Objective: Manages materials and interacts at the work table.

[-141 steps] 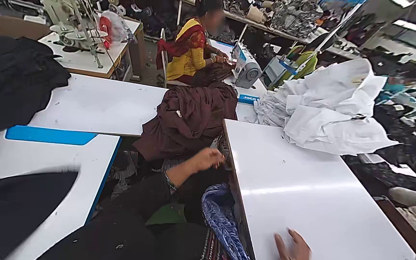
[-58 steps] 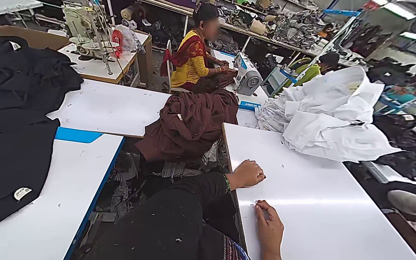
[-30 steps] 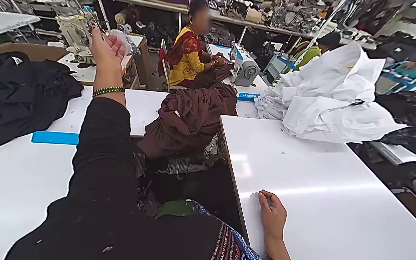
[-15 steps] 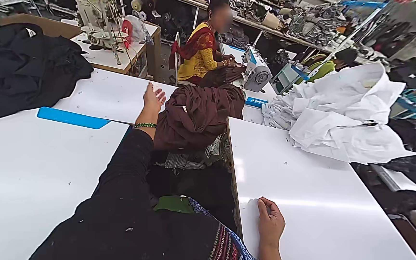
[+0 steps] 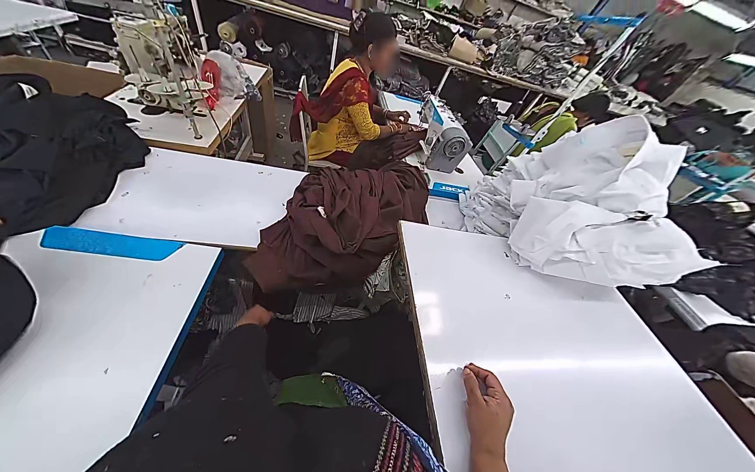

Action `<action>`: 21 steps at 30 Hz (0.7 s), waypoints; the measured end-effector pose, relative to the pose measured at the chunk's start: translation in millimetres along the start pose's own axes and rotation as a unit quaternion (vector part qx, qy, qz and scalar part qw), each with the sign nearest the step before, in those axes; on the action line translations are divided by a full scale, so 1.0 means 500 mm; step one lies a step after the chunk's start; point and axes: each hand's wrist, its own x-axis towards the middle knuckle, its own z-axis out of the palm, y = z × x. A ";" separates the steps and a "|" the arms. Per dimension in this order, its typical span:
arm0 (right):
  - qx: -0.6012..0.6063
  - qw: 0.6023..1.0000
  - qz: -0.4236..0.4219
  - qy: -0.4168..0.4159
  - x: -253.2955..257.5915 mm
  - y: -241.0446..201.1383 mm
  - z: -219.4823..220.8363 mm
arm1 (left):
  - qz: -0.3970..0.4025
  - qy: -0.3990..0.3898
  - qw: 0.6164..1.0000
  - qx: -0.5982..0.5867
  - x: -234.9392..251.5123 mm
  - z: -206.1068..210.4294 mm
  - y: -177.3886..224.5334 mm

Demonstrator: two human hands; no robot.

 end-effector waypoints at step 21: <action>0.010 1.000 0.008 0.001 0.002 0.010 0.003 | 0.225 -0.147 0.905 -0.331 -0.105 0.020 0.373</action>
